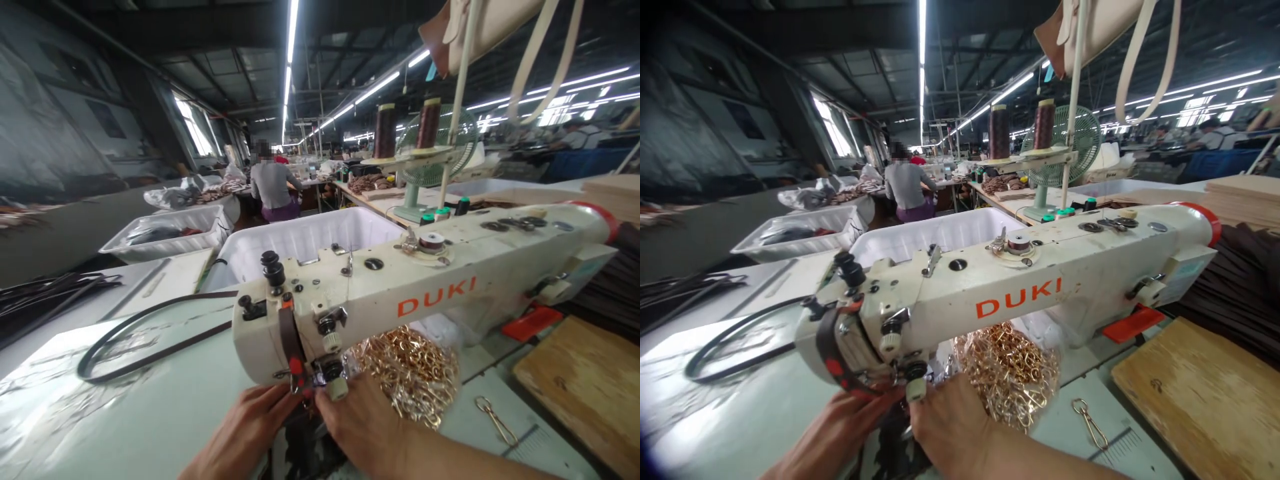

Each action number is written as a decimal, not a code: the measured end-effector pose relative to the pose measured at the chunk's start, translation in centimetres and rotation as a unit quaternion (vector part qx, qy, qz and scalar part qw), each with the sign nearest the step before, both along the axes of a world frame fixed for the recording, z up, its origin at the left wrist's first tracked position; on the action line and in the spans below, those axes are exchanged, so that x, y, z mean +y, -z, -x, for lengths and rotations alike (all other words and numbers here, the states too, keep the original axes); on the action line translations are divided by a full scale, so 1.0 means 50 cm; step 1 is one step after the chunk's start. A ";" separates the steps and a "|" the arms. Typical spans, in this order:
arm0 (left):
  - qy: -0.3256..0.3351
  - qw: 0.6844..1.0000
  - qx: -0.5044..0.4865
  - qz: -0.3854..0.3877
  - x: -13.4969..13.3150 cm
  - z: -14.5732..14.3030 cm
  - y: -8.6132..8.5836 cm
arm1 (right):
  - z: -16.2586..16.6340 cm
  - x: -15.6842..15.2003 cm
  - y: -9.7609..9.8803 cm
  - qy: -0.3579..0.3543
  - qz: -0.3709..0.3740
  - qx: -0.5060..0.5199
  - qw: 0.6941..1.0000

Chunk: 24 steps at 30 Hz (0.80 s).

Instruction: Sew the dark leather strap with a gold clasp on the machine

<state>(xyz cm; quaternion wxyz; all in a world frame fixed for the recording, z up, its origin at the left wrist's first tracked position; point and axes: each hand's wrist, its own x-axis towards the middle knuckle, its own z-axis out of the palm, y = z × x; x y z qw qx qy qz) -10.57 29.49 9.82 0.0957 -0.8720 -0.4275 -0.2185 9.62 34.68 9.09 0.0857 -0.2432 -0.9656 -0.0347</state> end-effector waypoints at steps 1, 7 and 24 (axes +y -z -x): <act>-0.001 1.000 0.017 -0.009 -0.001 0.003 0.004 | -0.001 0.000 -0.001 0.002 -0.004 0.004 1.000; 0.009 0.999 0.043 -0.010 -0.008 0.006 0.009 | -0.014 0.001 -0.007 0.012 -0.015 0.004 1.000; -0.024 0.998 0.040 0.048 -0.017 -0.018 0.004 | -0.016 0.008 -0.017 -0.012 -0.006 0.008 1.000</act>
